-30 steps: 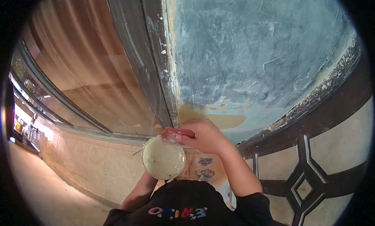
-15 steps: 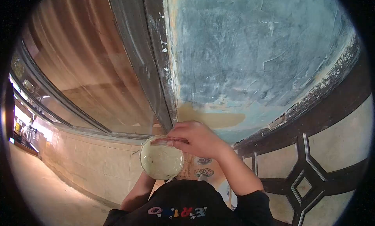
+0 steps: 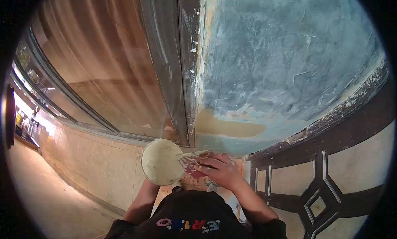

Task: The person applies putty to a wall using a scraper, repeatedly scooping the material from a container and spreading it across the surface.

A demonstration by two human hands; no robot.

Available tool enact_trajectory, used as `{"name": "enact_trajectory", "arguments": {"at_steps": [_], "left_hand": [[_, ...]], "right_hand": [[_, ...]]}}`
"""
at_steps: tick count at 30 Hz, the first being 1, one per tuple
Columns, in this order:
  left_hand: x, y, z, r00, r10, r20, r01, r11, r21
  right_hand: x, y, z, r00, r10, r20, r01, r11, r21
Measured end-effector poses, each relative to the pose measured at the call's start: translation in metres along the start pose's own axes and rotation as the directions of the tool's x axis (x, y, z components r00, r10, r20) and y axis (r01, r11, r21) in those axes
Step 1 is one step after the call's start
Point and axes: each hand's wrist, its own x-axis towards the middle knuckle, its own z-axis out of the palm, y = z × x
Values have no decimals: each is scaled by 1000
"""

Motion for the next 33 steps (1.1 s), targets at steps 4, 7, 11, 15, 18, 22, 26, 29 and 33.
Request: {"name": "enact_trajectory", "arguments": {"at_steps": [4, 7, 11, 15, 18, 22, 26, 29, 33], "left_hand": [[-6, 19, 14, 998, -33, -54, 31, 999, -41], [-13, 30, 28, 989, -120, -82, 106, 981, -163], [-17, 16, 11, 991, -114, -69, 99, 976, -192], [-21, 9, 8, 998, -40, -47, 39, 999, -37], [-25, 5, 1, 996, -37, -75, 37, 999, -8], [-28, 16, 10, 986, -106, -129, 77, 974, -212], [-31, 12, 3, 992, -22, -126, 7, 992, -122], [-32, 19, 8, 993, 68, -94, -53, 987, 153], [-30, 13, 3, 1000, -4, -25, 2, 994, -108]], "right_hand": [[-8, 16, 4, 984, 178, 30, -180, 982, 58], [-13, 37, 6, 932, 362, 20, -362, 932, -2], [6, 62, 1, 925, 374, -68, -375, 927, -9], [40, 80, -2, 951, 307, -41, -310, 943, -120], [68, 86, -18, 955, 271, -119, -290, 937, -195], [85, 71, -40, 947, 177, -267, -234, 952, -199], [62, 76, -11, 982, 183, -53, -190, 954, -232], [68, 84, -20, 977, 211, -4, -203, 933, -298], [87, 72, -41, 950, 97, -295, -160, 968, -196]]}}
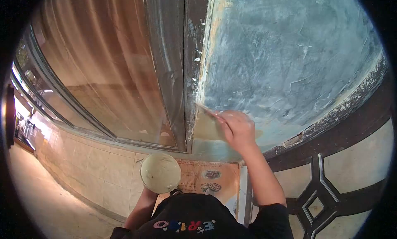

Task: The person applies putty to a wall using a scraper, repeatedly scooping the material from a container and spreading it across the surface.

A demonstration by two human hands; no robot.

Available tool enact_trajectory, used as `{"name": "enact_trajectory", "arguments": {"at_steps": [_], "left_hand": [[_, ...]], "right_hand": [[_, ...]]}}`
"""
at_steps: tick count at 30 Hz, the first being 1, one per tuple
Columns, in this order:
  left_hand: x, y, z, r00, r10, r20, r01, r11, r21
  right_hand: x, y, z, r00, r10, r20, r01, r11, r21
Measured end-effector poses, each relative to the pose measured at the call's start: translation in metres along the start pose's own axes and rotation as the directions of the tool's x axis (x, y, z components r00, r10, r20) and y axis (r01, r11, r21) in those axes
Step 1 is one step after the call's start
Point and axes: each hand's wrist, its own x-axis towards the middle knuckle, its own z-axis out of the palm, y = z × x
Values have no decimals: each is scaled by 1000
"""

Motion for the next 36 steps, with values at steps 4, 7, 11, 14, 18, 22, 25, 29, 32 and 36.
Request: {"name": "enact_trajectory", "arguments": {"at_steps": [4, 7, 11, 14, 18, 22, 25, 29, 32, 36], "left_hand": [[4, -8, -7, 994, 102, 44, -110, 965, 239], [7, -9, -6, 999, 48, 9, -49, 989, 138], [9, -17, -27, 996, -87, 4, 87, 993, -86], [8, -11, -19, 998, -63, 28, 65, 994, -93], [8, -10, -15, 998, 2, 57, -7, 997, 79], [8, -12, -20, 998, -64, -5, 63, 993, -98], [8, -10, -18, 996, -90, -15, 87, 988, -130], [5, -8, -13, 999, 16, -28, -10, 979, 203], [2, -11, -17, 1000, 22, -12, -20, 987, 157], [3, -14, -22, 1000, -18, 7, 18, 1000, -24]], "right_hand": [[-29, 0, 27, 953, -13, 302, 17, 1000, -11], [-29, 9, 35, 907, 52, 418, 16, 988, -157], [-3, -3, 10, 999, 14, 45, -10, 997, -81], [-18, -11, 18, 998, -4, 63, 10, 995, -100], [-44, 11, 42, 935, 5, 354, 40, 992, -119], [-10, 4, 14, 992, 74, 100, -57, 985, -162], [-12, -9, 15, 999, 3, 42, -1, 999, -54], [-44, 11, 45, 947, 37, 320, 34, 977, -211], [-17, 0, 23, 984, 137, 114, -107, 967, -232], [-15, -17, 17, 993, 83, -86, -97, 980, -173]]}}
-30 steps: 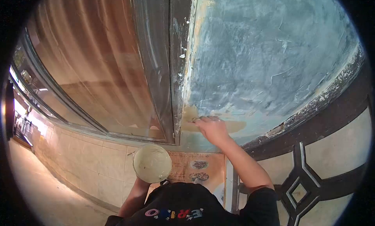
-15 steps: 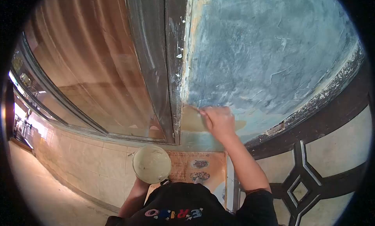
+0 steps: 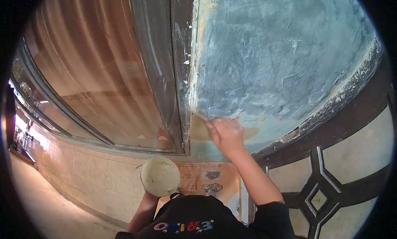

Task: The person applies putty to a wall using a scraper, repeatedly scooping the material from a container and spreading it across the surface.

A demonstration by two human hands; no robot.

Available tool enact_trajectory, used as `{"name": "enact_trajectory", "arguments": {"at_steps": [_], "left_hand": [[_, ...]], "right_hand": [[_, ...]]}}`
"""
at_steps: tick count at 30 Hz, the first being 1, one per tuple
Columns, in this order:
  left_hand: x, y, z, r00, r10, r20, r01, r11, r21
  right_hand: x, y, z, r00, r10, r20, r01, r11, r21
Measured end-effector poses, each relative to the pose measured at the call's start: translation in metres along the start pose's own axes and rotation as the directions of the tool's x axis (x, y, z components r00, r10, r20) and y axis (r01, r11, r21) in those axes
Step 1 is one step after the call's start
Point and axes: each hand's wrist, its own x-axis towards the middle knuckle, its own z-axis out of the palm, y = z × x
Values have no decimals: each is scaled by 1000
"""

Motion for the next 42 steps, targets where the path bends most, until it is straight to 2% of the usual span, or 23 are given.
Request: {"name": "enact_trajectory", "arguments": {"at_steps": [1, 3, 6, 7, 8, 10, 11, 12, 13, 15, 17, 19, 21, 22, 24, 28, 31, 32, 33, 34, 35, 37, 42], "left_hand": [[-1, 2, 3, 1000, -14, -20, 11, 995, -104], [-3, 7, 15, 999, -22, -25, 21, 999, -31], [-4, 4, 6, 1000, 2, -11, 0, 985, 172], [-4, 2, -1, 1000, 27, 10, -29, 954, 297], [-3, 0, -7, 1000, 30, 9, -31, 954, 298], [-2, -2, -12, 996, -82, 35, 85, 993, -85], [-3, -1, -12, 995, -89, 38, 92, 992, -82], [-3, 2, -6, 996, -78, 51, 80, 995, -58], [-2, 4, -3, 996, -64, 66, 67, 997, -32], [-3, 4, -4, 997, -63, 38, 62, 998, 18], [-6, 1, -13, 998, -61, 9, 61, 996, 67], [-6, -4, -28, 999, -45, -10, 44, 999, -14], [-10, 2, -29, 998, -54, 29, 56, 996, -73], [-11, 6, -30, 996, -58, 63, 66, 989, -134], [-12, 8, -39, 997, -57, 56, 65, 988, -141], [-14, 5, -67, 998, -58, 11, 59, 980, -190], [-9, 15, -72, 998, -66, -22, 59, 973, -223], [-11, 20, -71, 997, -72, -15, 67, 974, -216], [-12, 37, -46, 1000, 23, 21, -26, 991, 130], [-12, 48, -33, 991, 102, 90, -132, 881, 454], [-9, 52, -36, 991, 93, 99, -128, 879, 460], [0, 58, -34, 992, 67, 107, -109, 882, 458], [-7, 76, -59, 992, 11, 125, -66, 892, 448]], "right_hand": [[-9, 2, 7, 991, -27, 134, 21, 999, 39], [-23, 7, 22, 937, -92, 336, 75, 995, 63], [-22, 23, 27, 948, -9, 319, 33, 997, -69], [-8, 17, 14, 959, 39, 282, -8, 994, -111], [4, 10, 2, 959, 37, 282, -7, 994, -109], [16, 1, -15, 992, 19, -128, -20, 1000, -8], [17, 1, -17, 971, 109, -211, -91, 992, 92], [13, 0, -17, 970, 115, -214, -98, 991, 88], [6, -3, -14, 946, 280, -162, -236, 939, 250], [-16, -10, 1, 851, 517, 90, -485, 711, 509], [-56, -14, 25, 700, 553, 453, -714, 567, 410], [-124, -6, 67, 533, 474, 701, -834, 154, 530], [-206, 6, 115, 493, 501, 711, -834, 39, 551], [-202, -6, 105, 495, 503, 708, -831, 37, 555], [-195, -30, 83, 228, 448, 864, -858, -326, 396], [-193, -29, 96, 246, 354, 902, -816, -427, 390], [-170, -35, 114, 386, 388, 837, -744, -405, 531], [-166, -34, 120, 388, 396, 832, -737, -409, 538], [-163, -33, 126, 403, 388, 829, -715, -432, 550], [-161, -34, 130, 419, 381, 824, -691, -455, 562], [-161, -37, 133, 421, 390, 819, -682, -459, 569], [-159, -46, 138, 287, 392, 874, -700, -538, 470], [-120, -70, 142, 289, 481, 828, -577, -603, 551]]}}
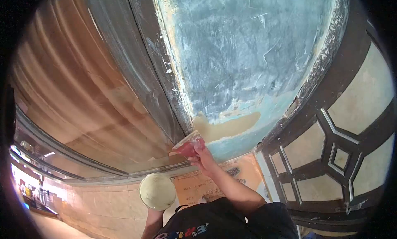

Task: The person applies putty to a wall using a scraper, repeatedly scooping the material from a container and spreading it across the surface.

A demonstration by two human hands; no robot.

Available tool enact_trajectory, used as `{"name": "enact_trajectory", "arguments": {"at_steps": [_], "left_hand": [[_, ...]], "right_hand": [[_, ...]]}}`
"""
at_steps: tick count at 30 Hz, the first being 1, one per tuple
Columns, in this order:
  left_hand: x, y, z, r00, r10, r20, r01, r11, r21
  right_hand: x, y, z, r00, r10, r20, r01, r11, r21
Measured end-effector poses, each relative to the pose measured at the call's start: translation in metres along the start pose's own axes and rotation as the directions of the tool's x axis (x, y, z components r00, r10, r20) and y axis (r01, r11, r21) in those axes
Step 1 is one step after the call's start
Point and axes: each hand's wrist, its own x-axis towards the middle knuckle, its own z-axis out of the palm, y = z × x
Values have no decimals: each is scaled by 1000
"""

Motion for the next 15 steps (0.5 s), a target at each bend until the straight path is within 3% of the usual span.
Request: {"name": "enact_trajectory", "arguments": {"at_steps": [4, 7, 8, 10, 14, 15], "left_hand": [[7, 7, -8, 999, -33, 16, 33, 999, -20], [4, 7, -13, 998, -63, 23, 63, 997, -39], [1, 7, -15, 997, -74, 26, 75, 996, -45], [1, 7, -20, 996, -84, 34, 86, 995, -56], [-6, 6, -29, 994, -104, 31, 106, 991, -85], [-8, 6, -30, 993, -111, 28, 113, 989, -93]], "right_hand": [[14, -25, 38, 993, -89, -80, 90, 996, 3], [43, 5, 10, 959, -208, -193, 195, 977, -85], [46, 22, -6, 957, -208, -201, 195, 977, -81], [39, 55, -42, 969, -46, -243, 15, 991, -130], [16, 77, -50, 970, -14, -242, -4, 997, -72], [9, 67, -35, 982, -55, -181, 44, 997, -65]]}}
